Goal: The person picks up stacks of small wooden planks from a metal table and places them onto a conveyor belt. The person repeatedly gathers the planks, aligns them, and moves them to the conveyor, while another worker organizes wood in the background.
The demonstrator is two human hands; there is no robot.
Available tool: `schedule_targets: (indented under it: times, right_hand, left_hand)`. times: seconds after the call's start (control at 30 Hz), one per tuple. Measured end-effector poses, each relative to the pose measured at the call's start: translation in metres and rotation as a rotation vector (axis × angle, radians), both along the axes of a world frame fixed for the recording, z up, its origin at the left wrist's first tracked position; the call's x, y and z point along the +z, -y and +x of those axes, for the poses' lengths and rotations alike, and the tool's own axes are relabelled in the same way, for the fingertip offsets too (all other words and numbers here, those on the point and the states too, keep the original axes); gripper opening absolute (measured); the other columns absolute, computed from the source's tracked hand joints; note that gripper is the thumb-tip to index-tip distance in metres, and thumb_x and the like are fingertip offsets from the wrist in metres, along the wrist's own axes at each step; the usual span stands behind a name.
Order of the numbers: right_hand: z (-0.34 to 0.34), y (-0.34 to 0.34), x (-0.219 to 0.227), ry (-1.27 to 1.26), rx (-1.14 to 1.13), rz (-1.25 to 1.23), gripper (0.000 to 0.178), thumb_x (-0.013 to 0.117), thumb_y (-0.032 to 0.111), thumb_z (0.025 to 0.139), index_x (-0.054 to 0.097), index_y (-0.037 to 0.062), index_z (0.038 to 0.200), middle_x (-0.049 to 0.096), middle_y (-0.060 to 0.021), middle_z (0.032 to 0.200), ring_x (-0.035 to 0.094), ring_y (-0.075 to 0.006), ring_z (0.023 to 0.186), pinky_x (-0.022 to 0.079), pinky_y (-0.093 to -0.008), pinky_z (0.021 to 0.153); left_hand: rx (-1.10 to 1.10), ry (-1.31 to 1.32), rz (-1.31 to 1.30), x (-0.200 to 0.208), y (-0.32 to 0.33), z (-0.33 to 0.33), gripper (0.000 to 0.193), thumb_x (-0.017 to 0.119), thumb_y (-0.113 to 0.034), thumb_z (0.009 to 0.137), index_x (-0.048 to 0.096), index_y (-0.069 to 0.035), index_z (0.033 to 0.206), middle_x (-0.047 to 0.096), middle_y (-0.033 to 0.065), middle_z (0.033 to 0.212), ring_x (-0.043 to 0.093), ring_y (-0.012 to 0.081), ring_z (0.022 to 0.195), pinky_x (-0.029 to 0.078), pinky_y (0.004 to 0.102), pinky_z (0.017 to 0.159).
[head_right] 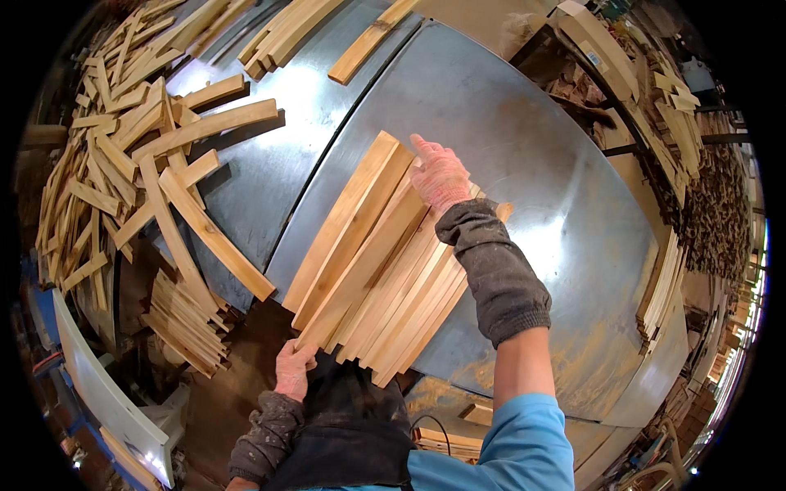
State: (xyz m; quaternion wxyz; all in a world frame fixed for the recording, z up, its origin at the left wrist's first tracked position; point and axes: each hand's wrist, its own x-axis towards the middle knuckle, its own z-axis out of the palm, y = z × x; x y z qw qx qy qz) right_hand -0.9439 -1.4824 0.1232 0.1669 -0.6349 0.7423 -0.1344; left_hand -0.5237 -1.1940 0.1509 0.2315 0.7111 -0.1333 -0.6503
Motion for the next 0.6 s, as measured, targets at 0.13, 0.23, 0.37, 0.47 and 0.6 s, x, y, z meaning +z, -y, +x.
schedule_targets:
  times: [0.13,0.23,0.37,0.47,0.6]
  right_hand:
    - [0.017,0.010,0.025,0.386,-0.048,-0.147,0.054,0.066,0.021,0.098,0.061,0.0106,0.151,0.072,-0.0153,0.136,0.065,-0.0364,0.127,0.052,-0.0409,0.110]
    - [0.044,0.025,0.038,0.765,-0.130,-0.115,0.049,0.067,0.019,0.097,0.065,0.0065,0.144,0.074,-0.0174,0.130,0.068,-0.0397,0.121,0.054,-0.0403,0.106]
    - [0.036,0.024,0.020,0.206,-0.173,0.080,0.051,0.064,0.026,0.100,0.061,0.0108,0.148,0.071,-0.0203,0.134,0.066,-0.0413,0.122,0.053,-0.0450,0.108]
    - [0.022,0.006,-0.007,0.148,-0.212,0.109,0.062,0.066,0.033,0.099,0.056,0.0065,0.154,0.069,-0.0203,0.138,0.064,-0.0378,0.129,0.051,-0.0454,0.111]
    - [0.021,-0.009,-0.009,0.113,-0.167,0.085,0.065,0.067,0.037,0.101,0.053,0.0081,0.158,0.066,-0.0180,0.143,0.057,-0.0384,0.137,0.044,-0.0478,0.118]
  left_hand:
    - [-0.698,0.375,-0.366,0.013,0.015,0.021,0.029,0.086,-0.017,0.079,0.072,0.000,0.098,0.069,0.0109,0.092,0.070,0.0298,0.085,0.056,0.0422,0.078]
    - [-0.649,0.663,-0.510,0.002,0.022,0.006,0.026,0.082,-0.019,0.080,0.073,-0.003,0.098,0.070,0.0189,0.098,0.071,0.0401,0.089,0.056,0.0456,0.078]
    - [-1.098,0.838,-0.512,-0.011,0.047,-0.008,0.044,0.081,-0.029,0.083,0.071,-0.008,0.120,0.071,0.0172,0.113,0.069,0.0412,0.104,0.056,0.0509,0.092]
    - [-1.121,0.723,-0.534,-0.011,0.066,-0.038,0.061,0.079,-0.041,0.085,0.065,-0.011,0.136,0.069,0.0184,0.126,0.066,0.0403,0.117,0.053,0.0523,0.100]
    - [-1.148,0.710,-0.368,-0.010,0.117,-0.088,0.063,0.081,-0.048,0.086,0.066,-0.010,0.132,0.071,0.0186,0.121,0.068,0.0408,0.113,0.054,0.0515,0.097]
